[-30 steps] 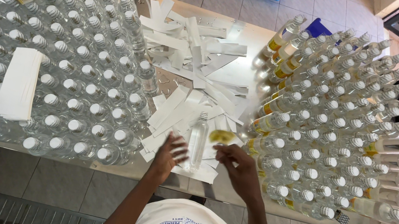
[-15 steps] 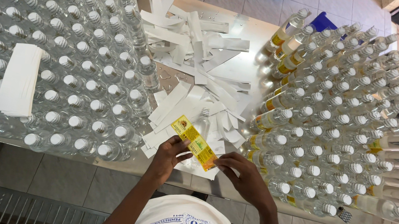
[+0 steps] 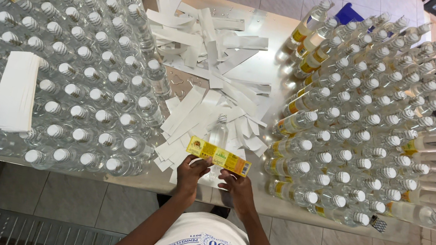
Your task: The person repeatedly picks up clear plastic bottles, applies yellow labels to them by hand, and places the labeled bottles into a growing stack on the right side of the table. The process is performed one at a time in a repetitive loop.
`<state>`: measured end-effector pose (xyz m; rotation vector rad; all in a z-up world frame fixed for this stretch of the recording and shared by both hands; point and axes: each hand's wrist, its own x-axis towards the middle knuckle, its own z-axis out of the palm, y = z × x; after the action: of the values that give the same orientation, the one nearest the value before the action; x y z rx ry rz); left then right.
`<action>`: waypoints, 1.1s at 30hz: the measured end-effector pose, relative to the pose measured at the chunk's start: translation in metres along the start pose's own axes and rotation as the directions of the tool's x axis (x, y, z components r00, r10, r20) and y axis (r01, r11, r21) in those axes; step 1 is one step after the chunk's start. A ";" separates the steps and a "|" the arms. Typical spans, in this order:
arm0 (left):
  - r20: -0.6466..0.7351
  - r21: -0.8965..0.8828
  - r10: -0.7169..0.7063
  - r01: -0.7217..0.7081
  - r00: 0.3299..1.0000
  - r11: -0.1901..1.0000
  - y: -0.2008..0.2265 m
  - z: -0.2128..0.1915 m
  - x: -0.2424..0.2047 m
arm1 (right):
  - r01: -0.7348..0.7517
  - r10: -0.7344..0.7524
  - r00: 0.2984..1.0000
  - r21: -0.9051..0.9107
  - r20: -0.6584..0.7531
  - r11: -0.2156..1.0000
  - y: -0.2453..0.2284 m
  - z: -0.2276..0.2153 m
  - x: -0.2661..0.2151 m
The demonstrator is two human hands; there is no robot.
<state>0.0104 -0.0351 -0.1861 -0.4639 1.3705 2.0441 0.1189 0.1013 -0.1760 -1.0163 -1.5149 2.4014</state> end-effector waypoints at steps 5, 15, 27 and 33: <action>-0.045 -0.009 -0.046 0.046 0.998 0.999 -0.022 -0.014 0.003 | -0.015 0.002 0.986 -0.071 -0.169 0.997 -0.008 0.009 -0.003; -0.213 0.333 0.000 0.072 0.977 0.940 -0.029 -0.015 0.013 | -0.111 0.032 0.949 -0.235 -0.314 0.966 -0.014 0.033 -0.002; -0.201 0.389 0.074 0.010 0.977 0.921 -0.046 -0.021 0.027 | -0.099 0.046 0.937 -0.135 -0.346 0.986 0.000 0.027 0.007; -0.199 0.391 0.035 0.047 0.979 0.919 -0.051 -0.025 0.034 | -0.079 0.028 0.944 -0.142 -0.329 0.987 0.003 0.027 0.009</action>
<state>0.0180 -0.0346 -0.2522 -0.5031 1.8501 1.6856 0.0968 0.0837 -0.1754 -1.4222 -1.5822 2.0390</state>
